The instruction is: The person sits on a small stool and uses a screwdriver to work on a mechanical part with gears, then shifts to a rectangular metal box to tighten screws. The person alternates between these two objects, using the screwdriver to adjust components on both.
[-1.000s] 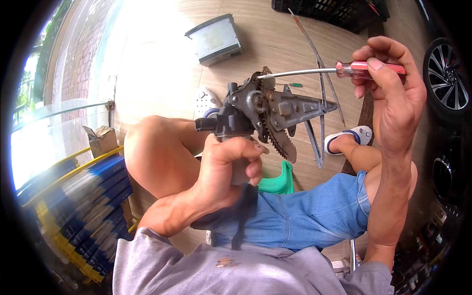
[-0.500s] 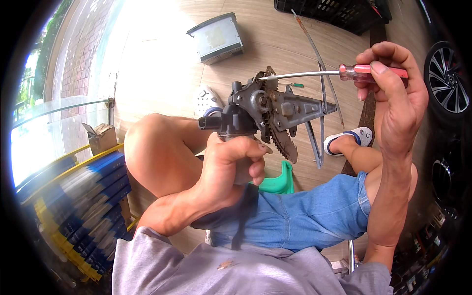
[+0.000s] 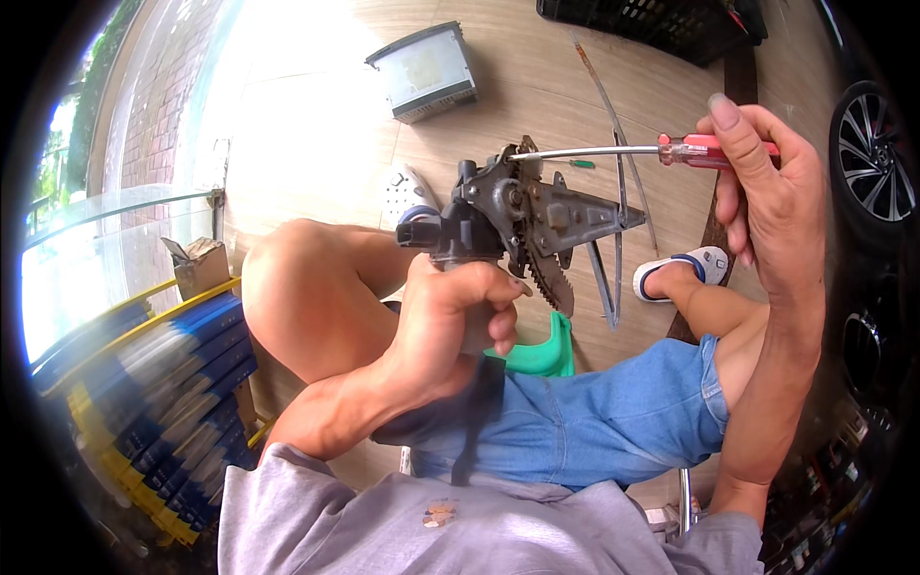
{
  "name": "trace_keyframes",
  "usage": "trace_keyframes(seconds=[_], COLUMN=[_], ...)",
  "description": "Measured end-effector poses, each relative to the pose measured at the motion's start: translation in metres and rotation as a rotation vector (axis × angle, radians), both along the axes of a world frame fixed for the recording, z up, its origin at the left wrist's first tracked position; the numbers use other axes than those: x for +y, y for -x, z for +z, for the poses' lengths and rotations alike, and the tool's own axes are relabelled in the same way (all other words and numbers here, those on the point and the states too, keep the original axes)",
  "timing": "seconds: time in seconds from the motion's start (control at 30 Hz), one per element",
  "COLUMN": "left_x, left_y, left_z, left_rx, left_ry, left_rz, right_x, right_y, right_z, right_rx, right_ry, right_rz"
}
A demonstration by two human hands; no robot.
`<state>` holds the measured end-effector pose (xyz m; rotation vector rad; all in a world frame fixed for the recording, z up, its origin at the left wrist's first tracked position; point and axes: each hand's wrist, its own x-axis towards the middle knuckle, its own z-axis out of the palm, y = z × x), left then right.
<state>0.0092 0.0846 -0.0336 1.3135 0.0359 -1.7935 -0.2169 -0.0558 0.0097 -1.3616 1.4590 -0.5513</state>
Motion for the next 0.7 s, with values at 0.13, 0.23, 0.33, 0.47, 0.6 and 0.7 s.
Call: trace_keyframes(seconds=[0.13, 0.23, 0.33, 0.47, 0.6, 0.7], left_x=[0.002, 0.002, -0.001, 0.000, -0.001, 0.000], left_y=[0.001, 0.001, 0.000, 0.001, -0.001, -0.002], left_z=[-0.006, -0.009, -0.011, -0.006, -0.005, -0.008], left_rx=[-0.044, -0.060, 0.003, -0.060, -0.143, -0.072], left_ry=[0.012, 0.000, -0.053, 0.020, 0.053, 0.047], left_rz=[-0.056, -0.044, -0.003, -0.046, -0.065, -0.070], right_x=[0.000, 0.001, -0.002, -0.004, -0.004, 0.000], right_y=[-0.002, 0.002, 0.017, 0.020, 0.008, 0.005], right_z=[-0.009, -0.014, -0.033, -0.020, -0.013, -0.010], right_rx=[-0.154, -0.074, -0.075, -0.178, -0.122, -0.049], right_ry=[0.165, 0.207, 0.510, 0.325, 0.119, 0.260], right_rz=[0.055, 0.172, 0.294, 0.275, 0.077, 0.151])
